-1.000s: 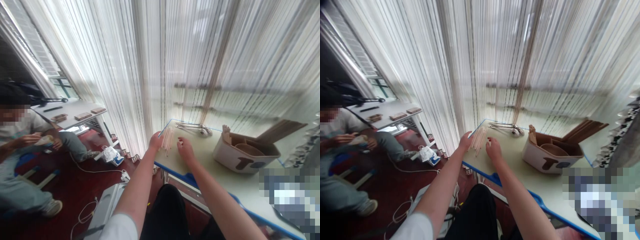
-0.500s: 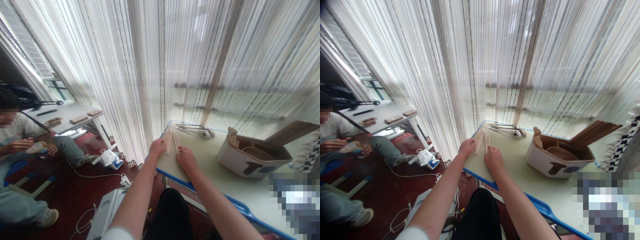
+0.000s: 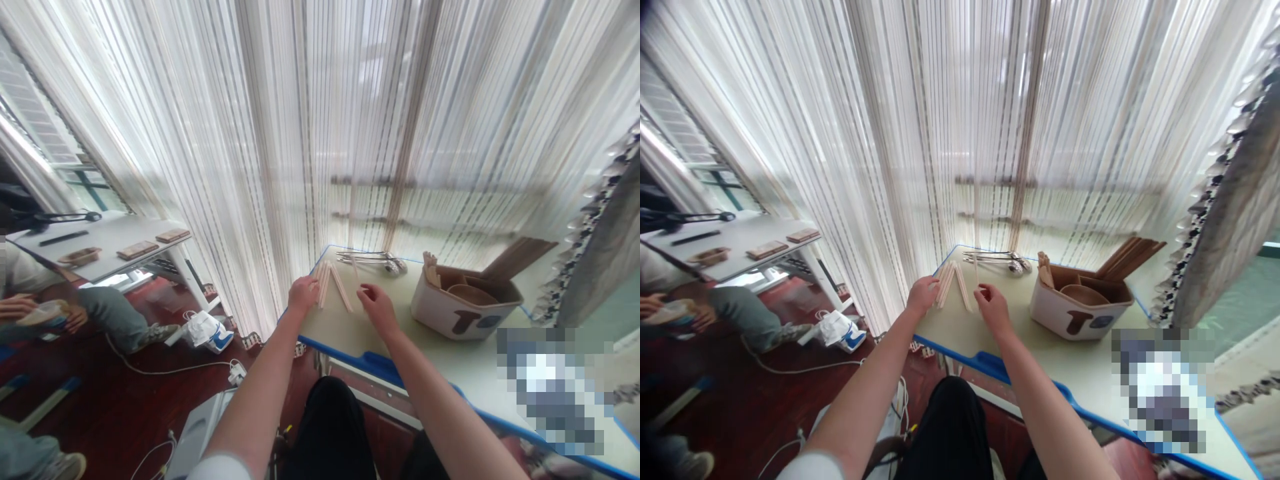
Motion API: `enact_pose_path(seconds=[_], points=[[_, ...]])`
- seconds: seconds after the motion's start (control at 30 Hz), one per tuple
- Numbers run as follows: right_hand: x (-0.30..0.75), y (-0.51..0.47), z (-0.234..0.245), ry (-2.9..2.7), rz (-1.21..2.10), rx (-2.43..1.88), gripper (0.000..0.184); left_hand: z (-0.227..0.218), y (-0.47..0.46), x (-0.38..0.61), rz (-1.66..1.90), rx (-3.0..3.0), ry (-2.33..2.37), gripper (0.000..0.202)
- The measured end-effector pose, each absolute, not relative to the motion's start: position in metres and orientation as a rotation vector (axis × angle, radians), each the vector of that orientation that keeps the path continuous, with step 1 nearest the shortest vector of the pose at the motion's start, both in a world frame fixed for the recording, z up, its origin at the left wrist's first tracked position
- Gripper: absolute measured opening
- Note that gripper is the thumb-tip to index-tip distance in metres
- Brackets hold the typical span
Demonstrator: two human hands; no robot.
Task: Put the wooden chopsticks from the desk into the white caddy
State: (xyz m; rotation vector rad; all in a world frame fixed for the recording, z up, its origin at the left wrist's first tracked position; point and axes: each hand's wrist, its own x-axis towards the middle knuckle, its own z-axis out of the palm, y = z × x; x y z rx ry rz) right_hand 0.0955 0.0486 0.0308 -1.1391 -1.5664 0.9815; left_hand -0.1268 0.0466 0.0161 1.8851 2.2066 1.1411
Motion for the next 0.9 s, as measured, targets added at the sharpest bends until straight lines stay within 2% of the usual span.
enact_pose_path(seconds=[0.2, 0.37, 0.67, 0.9], points=[[0.141, 0.028, 0.047, -1.235, 1.283, -0.911, 0.05, 0.049, 0.048, -0.071, 1.269, 2.024, 2.03, 0.03], [0.188, 0.001, 0.047, -1.224, 1.205, -0.852, 0.052, 0.058, 0.048, -0.001, 1.171, 2.215, 1.935, 0.031], [0.238, -0.013, 0.049, -1.208, 0.946, -0.78, 0.05, 0.032, 0.076, 0.097, 0.565, 2.236, 1.97, 0.03], [0.251, -0.006, 0.043, -1.213, 0.877, -0.743, 0.049, 0.004, 0.084, 0.107, 0.644, 2.491, 1.882, 0.025]])
